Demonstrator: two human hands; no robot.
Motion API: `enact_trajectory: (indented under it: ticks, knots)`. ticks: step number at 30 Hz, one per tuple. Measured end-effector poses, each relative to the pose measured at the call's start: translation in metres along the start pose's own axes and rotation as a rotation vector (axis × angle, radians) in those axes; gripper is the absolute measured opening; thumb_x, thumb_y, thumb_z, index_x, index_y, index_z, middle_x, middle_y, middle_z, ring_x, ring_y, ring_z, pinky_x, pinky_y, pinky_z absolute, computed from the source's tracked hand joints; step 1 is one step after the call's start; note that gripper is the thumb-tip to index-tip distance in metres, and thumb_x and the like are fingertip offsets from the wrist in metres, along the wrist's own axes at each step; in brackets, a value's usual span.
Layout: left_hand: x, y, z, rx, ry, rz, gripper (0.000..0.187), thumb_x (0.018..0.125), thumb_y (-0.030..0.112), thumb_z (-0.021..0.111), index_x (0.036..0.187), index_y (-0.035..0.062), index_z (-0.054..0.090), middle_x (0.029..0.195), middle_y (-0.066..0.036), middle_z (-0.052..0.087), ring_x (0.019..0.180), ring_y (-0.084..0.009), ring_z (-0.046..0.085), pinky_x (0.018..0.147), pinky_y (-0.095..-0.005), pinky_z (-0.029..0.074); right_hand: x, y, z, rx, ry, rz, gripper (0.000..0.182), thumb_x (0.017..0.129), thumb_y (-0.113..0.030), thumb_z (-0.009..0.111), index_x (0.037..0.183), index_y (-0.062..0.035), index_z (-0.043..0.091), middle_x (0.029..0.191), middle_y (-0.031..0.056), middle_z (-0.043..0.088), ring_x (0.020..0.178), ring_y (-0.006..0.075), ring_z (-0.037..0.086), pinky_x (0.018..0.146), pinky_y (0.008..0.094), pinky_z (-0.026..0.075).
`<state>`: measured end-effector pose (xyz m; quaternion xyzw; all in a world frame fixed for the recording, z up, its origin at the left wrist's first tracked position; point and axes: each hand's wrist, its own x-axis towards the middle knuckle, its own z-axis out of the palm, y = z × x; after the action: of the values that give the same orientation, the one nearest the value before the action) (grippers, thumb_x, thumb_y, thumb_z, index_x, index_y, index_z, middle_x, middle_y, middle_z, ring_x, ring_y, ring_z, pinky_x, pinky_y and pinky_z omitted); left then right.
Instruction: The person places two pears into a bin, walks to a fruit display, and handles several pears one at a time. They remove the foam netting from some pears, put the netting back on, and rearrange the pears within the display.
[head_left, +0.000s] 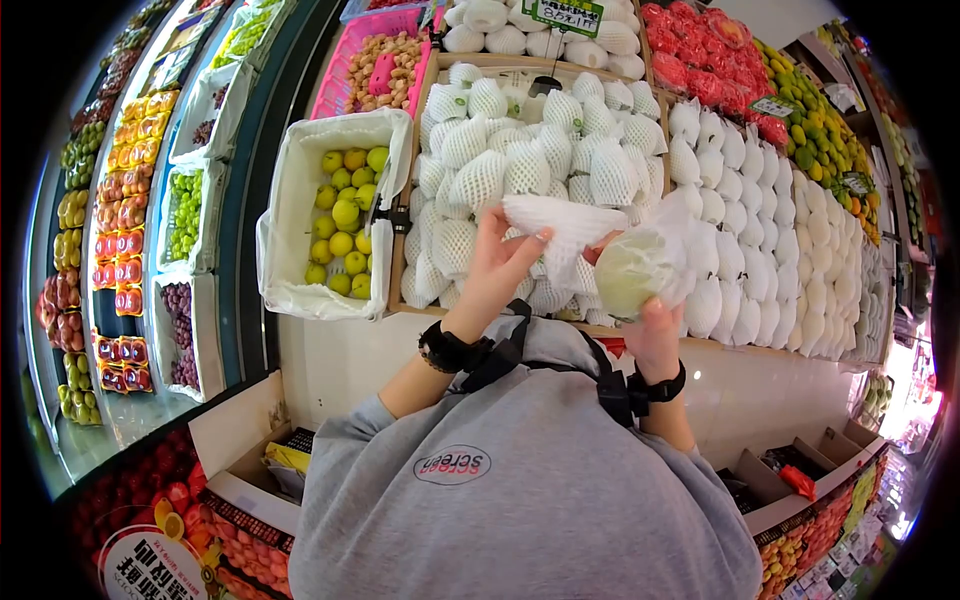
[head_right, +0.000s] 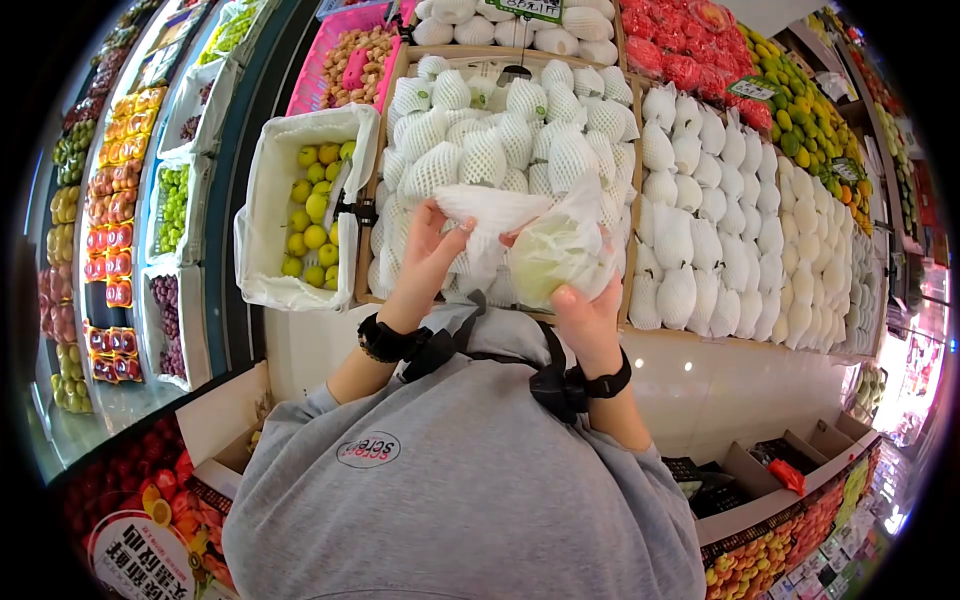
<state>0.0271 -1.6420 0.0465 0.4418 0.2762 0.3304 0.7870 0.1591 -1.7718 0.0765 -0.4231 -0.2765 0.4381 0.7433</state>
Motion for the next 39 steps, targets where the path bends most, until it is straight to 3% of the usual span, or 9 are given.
enact_trajectory:
  ticks: [1, 5, 9, 12, 16, 21, 29, 34, 39]
  knots:
    - [-0.001, -0.007, 0.002, -0.068, 0.092, 0.058, 0.030, 0.082, 0.007, 0.061, 0.104, -0.0032, 0.044, 0.107, -0.010, 0.049, 0.092, -0.0168, 0.055, 0.078, -0.0266, 0.045, 0.002, -0.006, 0.002, -0.002, -0.028, 0.045, 0.068, 0.076, -0.028, 0.066, 0.127, 0.0003, 0.032, 0.121, 0.0123, 0.047, 0.111, 0.0246, 0.048, 0.093, 0.0399, 0.040]
    - [-0.006, -0.001, -0.011, 0.757, 0.242, 0.325, 0.016, 0.073, 0.010, 0.069, 0.072, -0.0006, 0.057, 0.087, -0.009, 0.056, 0.072, -0.0166, 0.054, 0.064, -0.0234, 0.042, 0.001, -0.007, 0.005, -0.032, 0.002, 0.094, 0.065, 0.076, -0.022, 0.066, 0.126, 0.0015, 0.032, 0.116, 0.0122, 0.051, 0.106, 0.0209, 0.051, 0.091, 0.0353, 0.041]
    - [-0.008, -0.003, -0.026, 0.656, 0.115, 0.385, 0.014, 0.075, 0.007, 0.069, 0.076, -0.0005, 0.056, 0.068, -0.004, 0.058, 0.059, -0.0114, 0.052, 0.054, -0.0226, 0.042, -0.004, 0.000, -0.005, -0.131, 0.054, 0.118, 0.066, 0.073, -0.017, 0.069, 0.125, 0.0021, 0.034, 0.115, 0.0102, 0.050, 0.104, 0.0169, 0.050, 0.089, 0.0310, 0.041]
    - [-0.014, 0.004, -0.025, 0.141, 0.070, 0.143, 0.013, 0.077, 0.005, 0.066, 0.079, 0.0001, 0.054, 0.071, -0.002, 0.059, 0.064, -0.0073, 0.053, 0.055, -0.0203, 0.042, 0.000, -0.014, -0.003, -0.312, -0.070, 0.160, 0.067, 0.072, -0.014, 0.071, 0.125, 0.0006, 0.034, 0.114, 0.0080, 0.049, 0.102, 0.0149, 0.049, 0.087, 0.0289, 0.041]
    - [-0.018, 0.016, -0.028, 0.082, 0.029, 0.032, 0.013, 0.078, 0.002, 0.064, 0.076, 0.0022, 0.052, 0.075, 0.000, 0.058, 0.065, -0.0041, 0.052, 0.057, -0.0185, 0.042, 0.001, -0.016, -0.001, -0.449, -0.228, 0.169, 0.068, 0.070, -0.014, 0.073, 0.125, -0.0008, 0.035, 0.114, 0.0082, 0.048, 0.104, 0.0145, 0.047, 0.088, 0.0283, 0.039]
    - [-0.026, 0.012, -0.044, 0.166, 0.029, -0.068, 0.016, 0.076, 0.002, 0.065, 0.071, 0.0048, 0.049, 0.074, 0.003, 0.054, 0.066, -0.0013, 0.046, 0.057, -0.0166, 0.036, -0.006, -0.007, 0.008, -0.394, -0.288, 0.029, 0.068, 0.065, -0.016, 0.075, 0.122, -0.0035, 0.039, 0.114, 0.0090, 0.048, 0.107, 0.0195, 0.047, 0.100, 0.0363, 0.027]
    - [-0.044, 0.012, -0.033, 0.135, 0.065, 0.004, 0.017, 0.085, 0.005, 0.048, 0.101, -0.0003, 0.046, 0.096, -0.003, 0.053, 0.082, -0.0063, 0.046, 0.073, -0.0219, 0.040, -0.003, -0.010, 0.045, -0.832, -0.667, -0.139, 0.064, 0.061, -0.026, 0.078, 0.114, -0.0093, 0.047, 0.105, 0.0070, 0.054, 0.105, 0.0281, 0.048, 0.106, 0.0543, 0.004]
    - [-0.048, 0.016, -0.039, 0.057, 0.073, -0.079, 0.028, 0.088, 0.007, 0.044, 0.114, -0.0006, 0.043, 0.106, -0.004, 0.050, 0.092, -0.0080, 0.045, 0.080, -0.0236, 0.038, 0.000, -0.004, 0.042, -0.769, -0.568, 0.094, 0.066, 0.062, -0.026, 0.078, 0.116, -0.0077, 0.045, 0.109, 0.0089, 0.053, 0.105, 0.0247, 0.050, 0.102, 0.0463, 0.026]
    - [-0.042, 0.013, -0.055, -0.354, 0.094, -0.135, 0.033, 0.090, 0.012, 0.037, 0.120, -0.0003, 0.039, 0.116, -0.010, 0.051, 0.107, -0.0175, 0.049, 0.090, -0.0319, 0.041, -0.009, 0.003, 0.025, 0.143, -0.418, 0.252, 0.081, 0.064, -0.023, 0.077, 0.126, -0.0051, 0.029, 0.114, 0.0171, 0.051, 0.107, 0.0272, 0.051, 0.091, 0.0369, 0.041]
